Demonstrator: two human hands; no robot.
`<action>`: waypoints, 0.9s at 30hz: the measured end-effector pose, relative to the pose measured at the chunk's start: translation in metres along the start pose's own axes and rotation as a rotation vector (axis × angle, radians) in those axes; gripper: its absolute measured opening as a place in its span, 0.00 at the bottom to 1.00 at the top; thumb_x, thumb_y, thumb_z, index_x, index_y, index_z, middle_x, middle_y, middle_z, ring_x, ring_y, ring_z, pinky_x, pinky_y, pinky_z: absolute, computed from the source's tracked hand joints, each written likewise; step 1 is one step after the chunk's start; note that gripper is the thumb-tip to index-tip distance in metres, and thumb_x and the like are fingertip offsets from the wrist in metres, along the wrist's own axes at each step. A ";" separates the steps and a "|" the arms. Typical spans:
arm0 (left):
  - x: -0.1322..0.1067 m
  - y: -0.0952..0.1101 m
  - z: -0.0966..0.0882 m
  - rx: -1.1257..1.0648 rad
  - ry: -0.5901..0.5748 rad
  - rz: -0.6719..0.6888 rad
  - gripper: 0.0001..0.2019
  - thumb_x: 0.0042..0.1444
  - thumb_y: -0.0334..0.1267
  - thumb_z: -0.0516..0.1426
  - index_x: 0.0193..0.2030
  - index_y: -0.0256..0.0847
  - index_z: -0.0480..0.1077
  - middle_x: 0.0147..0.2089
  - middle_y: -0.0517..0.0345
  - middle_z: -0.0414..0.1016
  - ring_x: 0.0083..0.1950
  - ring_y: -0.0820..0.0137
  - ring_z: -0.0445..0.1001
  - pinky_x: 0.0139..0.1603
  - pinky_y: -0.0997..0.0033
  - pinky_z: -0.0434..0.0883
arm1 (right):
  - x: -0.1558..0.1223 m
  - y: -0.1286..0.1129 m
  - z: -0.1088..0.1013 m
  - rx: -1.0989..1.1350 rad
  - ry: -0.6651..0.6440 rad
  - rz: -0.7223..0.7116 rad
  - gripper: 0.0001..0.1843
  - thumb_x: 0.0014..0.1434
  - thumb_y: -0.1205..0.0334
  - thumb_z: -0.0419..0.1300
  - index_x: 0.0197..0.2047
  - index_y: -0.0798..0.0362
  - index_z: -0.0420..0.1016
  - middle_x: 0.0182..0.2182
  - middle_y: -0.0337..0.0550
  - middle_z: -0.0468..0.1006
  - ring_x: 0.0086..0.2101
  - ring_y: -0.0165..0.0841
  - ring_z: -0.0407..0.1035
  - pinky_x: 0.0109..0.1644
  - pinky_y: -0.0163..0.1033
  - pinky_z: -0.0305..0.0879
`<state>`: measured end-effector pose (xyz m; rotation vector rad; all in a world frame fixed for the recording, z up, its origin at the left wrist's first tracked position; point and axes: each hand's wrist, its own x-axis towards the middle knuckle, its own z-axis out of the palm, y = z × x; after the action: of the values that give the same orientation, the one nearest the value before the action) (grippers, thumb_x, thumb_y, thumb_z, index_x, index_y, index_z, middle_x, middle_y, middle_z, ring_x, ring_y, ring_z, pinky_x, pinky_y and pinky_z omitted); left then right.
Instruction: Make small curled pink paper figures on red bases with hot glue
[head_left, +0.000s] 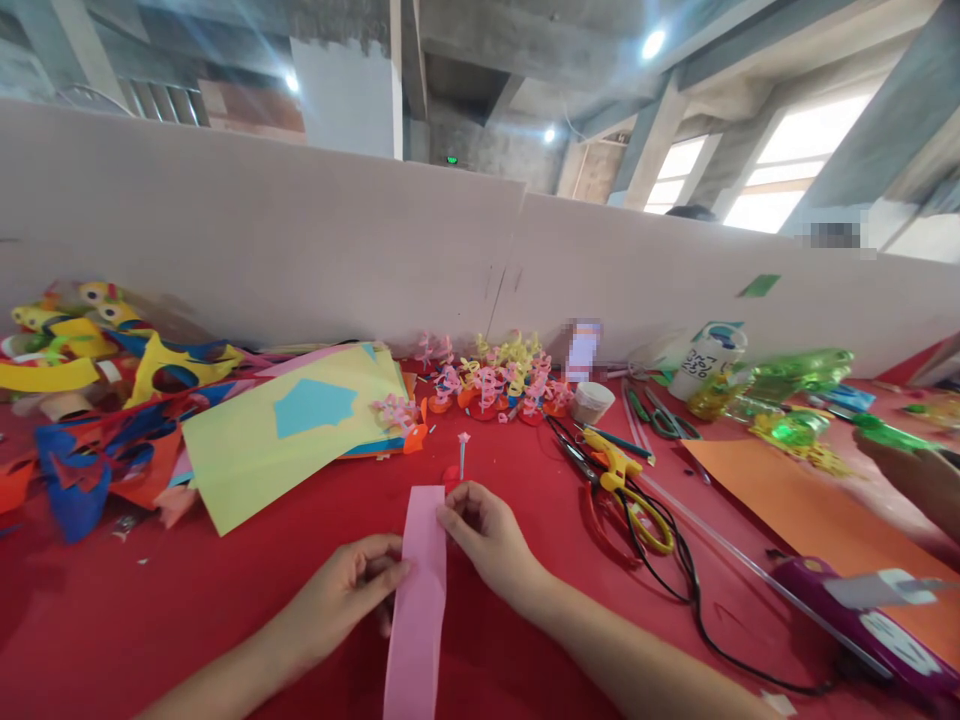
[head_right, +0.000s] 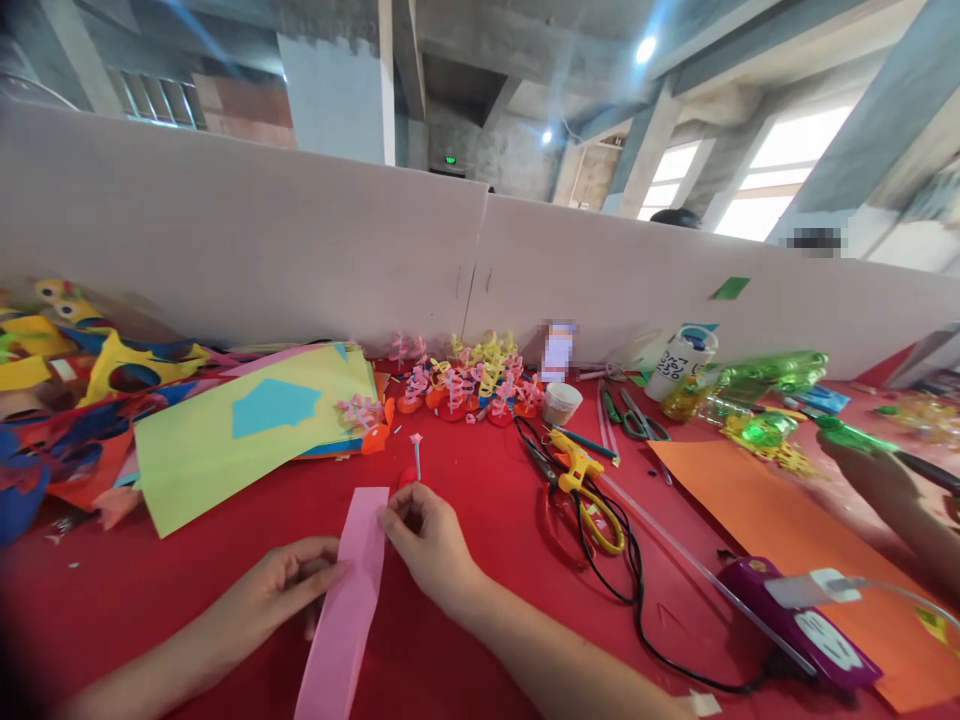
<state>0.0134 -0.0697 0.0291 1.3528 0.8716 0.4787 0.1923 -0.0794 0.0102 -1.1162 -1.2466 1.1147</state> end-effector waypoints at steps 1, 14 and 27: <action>0.000 0.001 0.000 0.001 0.013 -0.001 0.16 0.49 0.51 0.60 0.31 0.37 0.68 0.21 0.64 0.68 0.20 0.75 0.66 0.24 0.76 0.64 | 0.000 0.000 0.000 -0.018 -0.002 -0.018 0.18 0.53 0.46 0.58 0.27 0.52 0.62 0.22 0.33 0.62 0.23 0.26 0.57 0.28 0.33 0.54; -0.004 -0.001 0.003 0.064 -0.063 0.013 0.13 0.51 0.46 0.59 0.27 0.37 0.70 0.23 0.62 0.70 0.21 0.74 0.68 0.24 0.76 0.65 | -0.001 -0.001 -0.003 0.079 0.052 0.004 0.18 0.52 0.45 0.60 0.30 0.52 0.64 0.22 0.34 0.65 0.24 0.27 0.60 0.29 0.33 0.57; -0.003 0.003 0.000 -0.029 0.475 0.168 0.13 0.49 0.47 0.60 0.27 0.38 0.70 0.22 0.62 0.70 0.21 0.73 0.69 0.25 0.74 0.69 | -0.016 -0.005 0.008 0.017 -0.246 0.177 0.23 0.51 0.39 0.58 0.28 0.53 0.63 0.19 0.32 0.62 0.19 0.25 0.57 0.24 0.32 0.56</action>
<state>0.0125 -0.0713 0.0329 1.3122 1.1328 0.9657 0.1843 -0.0954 0.0130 -1.1175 -1.3428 1.4284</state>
